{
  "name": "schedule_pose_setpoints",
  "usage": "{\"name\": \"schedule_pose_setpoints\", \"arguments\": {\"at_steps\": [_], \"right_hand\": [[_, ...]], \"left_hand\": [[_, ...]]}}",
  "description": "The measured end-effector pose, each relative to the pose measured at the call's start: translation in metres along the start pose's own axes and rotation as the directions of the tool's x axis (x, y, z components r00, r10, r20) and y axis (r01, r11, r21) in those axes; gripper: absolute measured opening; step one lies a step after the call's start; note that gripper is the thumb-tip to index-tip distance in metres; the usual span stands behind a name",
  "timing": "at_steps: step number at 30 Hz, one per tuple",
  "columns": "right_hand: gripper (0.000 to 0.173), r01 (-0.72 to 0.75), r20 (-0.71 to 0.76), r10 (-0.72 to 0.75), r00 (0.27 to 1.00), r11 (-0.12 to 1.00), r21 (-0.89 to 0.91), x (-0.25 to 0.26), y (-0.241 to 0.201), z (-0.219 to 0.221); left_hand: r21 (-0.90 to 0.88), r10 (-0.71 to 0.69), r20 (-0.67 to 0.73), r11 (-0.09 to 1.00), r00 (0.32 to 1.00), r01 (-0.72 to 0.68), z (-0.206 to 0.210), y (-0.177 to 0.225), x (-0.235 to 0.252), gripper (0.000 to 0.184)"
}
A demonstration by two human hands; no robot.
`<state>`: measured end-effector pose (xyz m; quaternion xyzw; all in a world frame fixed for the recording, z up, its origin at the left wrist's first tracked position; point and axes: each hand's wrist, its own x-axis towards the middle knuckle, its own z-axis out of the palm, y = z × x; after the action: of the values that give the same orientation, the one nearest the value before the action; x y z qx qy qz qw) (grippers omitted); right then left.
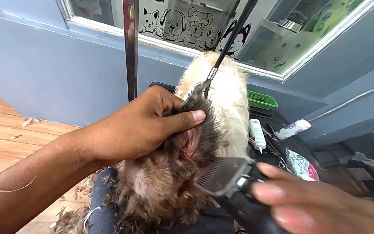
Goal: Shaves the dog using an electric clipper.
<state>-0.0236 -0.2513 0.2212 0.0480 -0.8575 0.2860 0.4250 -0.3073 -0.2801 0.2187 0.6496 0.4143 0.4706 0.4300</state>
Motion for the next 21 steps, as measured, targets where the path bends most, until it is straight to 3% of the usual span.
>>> {"name": "schedule_pose_setpoints", "arguments": {"at_steps": [3, 5, 8, 10, 12, 15, 18, 21], "right_hand": [[0.037, 0.038, 0.018, -0.038, 0.999, 0.999, 0.033, -0.02, 0.03, -0.004], [0.045, 0.028, -0.135, -0.023, 0.991, 0.999, 0.029, -0.027, 0.037, -0.009], [0.048, -0.14, -0.318, 0.125, 0.94, 0.99, -0.023, -0.047, 0.034, -0.036], [0.042, -0.224, -0.519, 0.236, 0.822, 0.971, 0.086, -0.062, 0.034, -0.046], [0.039, -0.27, -0.622, 0.435, 0.651, 0.899, 0.345, -0.063, 0.025, -0.045], [0.037, -0.284, -0.566, 0.645, 0.513, 0.75, 0.597, -0.06, 0.018, -0.038], [0.036, -0.289, -0.507, 0.726, 0.464, 0.665, 0.688, -0.06, 0.02, -0.022], [0.039, -0.222, -0.498, 0.677, 0.542, 0.687, 0.692, -0.063, 0.029, 0.002]], "left_hand": [[-0.021, 0.036, -0.042, 0.999, 0.998, -0.037, 0.001, 0.001, -0.003, 0.033], [0.022, 0.097, -0.098, 0.995, 0.99, -0.095, 0.004, -0.003, -0.01, 0.032], [0.139, 0.23, -0.242, 0.97, 0.943, -0.2, 0.015, -0.013, -0.029, 0.028], [0.223, 0.343, -0.314, 0.933, 0.885, -0.283, 0.022, -0.023, -0.044, 0.023], [0.288, 0.454, -0.275, 0.88, 0.848, -0.378, 0.028, -0.032, -0.059, 0.023], [0.369, 0.546, -0.103, 0.797, 0.831, -0.478, 0.034, -0.034, -0.079, 0.029], [0.394, 0.543, -0.115, 0.794, 0.832, -0.464, 0.041, -0.041, -0.096, 0.028], [0.351, 0.557, -0.223, 0.812, 0.8, -0.467, 0.046, -0.055, -0.102, 0.031]]}}
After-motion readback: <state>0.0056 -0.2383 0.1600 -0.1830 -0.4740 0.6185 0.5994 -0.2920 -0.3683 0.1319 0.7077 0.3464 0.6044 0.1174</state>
